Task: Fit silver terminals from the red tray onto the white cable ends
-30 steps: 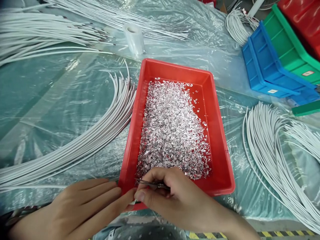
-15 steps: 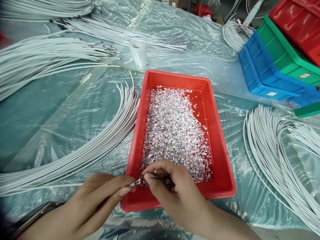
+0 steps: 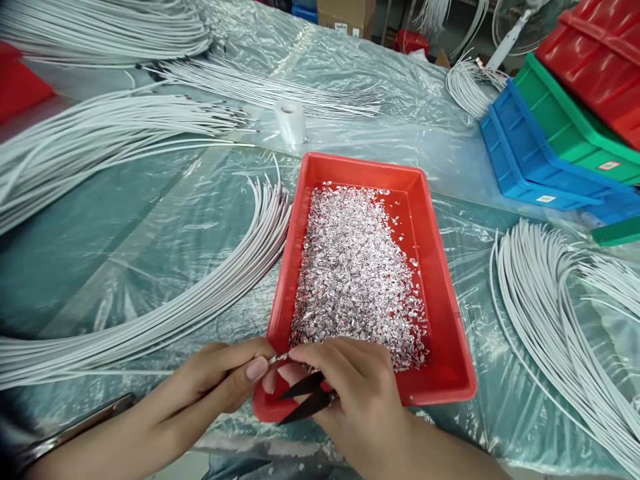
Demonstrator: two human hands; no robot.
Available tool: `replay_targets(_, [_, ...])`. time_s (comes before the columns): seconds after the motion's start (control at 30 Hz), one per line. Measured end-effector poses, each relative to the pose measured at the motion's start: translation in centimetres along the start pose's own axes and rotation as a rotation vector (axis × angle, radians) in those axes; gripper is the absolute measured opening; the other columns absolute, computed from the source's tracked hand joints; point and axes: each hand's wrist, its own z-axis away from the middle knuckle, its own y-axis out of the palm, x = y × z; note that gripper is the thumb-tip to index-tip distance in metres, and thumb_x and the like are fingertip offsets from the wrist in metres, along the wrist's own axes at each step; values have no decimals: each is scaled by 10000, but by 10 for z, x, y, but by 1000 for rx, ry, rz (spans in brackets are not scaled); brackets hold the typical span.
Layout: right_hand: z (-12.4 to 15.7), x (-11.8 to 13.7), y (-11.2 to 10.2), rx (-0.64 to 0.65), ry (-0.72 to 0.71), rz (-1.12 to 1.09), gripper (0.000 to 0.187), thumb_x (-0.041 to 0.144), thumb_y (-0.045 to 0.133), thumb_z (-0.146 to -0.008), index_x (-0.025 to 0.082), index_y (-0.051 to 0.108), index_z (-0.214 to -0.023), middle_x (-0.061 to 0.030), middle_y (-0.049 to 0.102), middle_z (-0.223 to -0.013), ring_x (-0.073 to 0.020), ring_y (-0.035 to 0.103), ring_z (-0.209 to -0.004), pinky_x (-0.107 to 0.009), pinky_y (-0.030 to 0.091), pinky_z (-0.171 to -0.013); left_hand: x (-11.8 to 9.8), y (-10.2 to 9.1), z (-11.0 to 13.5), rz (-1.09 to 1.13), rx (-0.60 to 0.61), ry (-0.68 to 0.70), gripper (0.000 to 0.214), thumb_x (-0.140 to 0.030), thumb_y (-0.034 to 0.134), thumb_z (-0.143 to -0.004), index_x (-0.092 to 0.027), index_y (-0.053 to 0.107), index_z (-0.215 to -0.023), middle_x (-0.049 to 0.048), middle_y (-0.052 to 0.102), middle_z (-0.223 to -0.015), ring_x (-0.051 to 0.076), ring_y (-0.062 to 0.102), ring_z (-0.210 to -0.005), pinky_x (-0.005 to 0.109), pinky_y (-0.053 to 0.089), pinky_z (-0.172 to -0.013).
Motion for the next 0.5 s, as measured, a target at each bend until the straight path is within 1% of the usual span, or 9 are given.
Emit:
replay_targets(0.17, [-3,-1,2,4,4,-23,115,139,653,-843,228,625,-911,10,693,-667,-115,618,-545,-238,463,-495,-2,0,1,-85,-68,49,287,-283,305,-995,-203,468,-773,-37,457,-630,100,452,-537,162,421,-490])
replay_targets(0.27, [-2,0,3,20,-1,-44,111,116,626,-852,222,632,-886,15,677,-651,-105,600,-538,-230,449,-499,-3,0,0,-79,-104,79,302,-287,297,-987,-205,459,-746,-40,451,-612,99,454,-519,156,426,-478])
replay_targets(0.37, [0,-1,4,51,1,-47,132,106,609,-853,231,625,-894,27,661,-652,-100,578,-539,-227,434,-504,-5,-1,-1,-28,-75,71,279,-282,312,-979,-202,493,-784,-50,424,-620,92,431,-529,151,412,-489])
replay_targets(0.5, [0,0,6,3,-40,-48,138,78,597,-843,212,624,-860,40,631,-620,-81,528,-503,-211,398,-479,-7,-3,-1,52,38,-58,274,-274,311,-991,-198,494,-802,-59,378,-632,93,376,-551,161,377,-508])
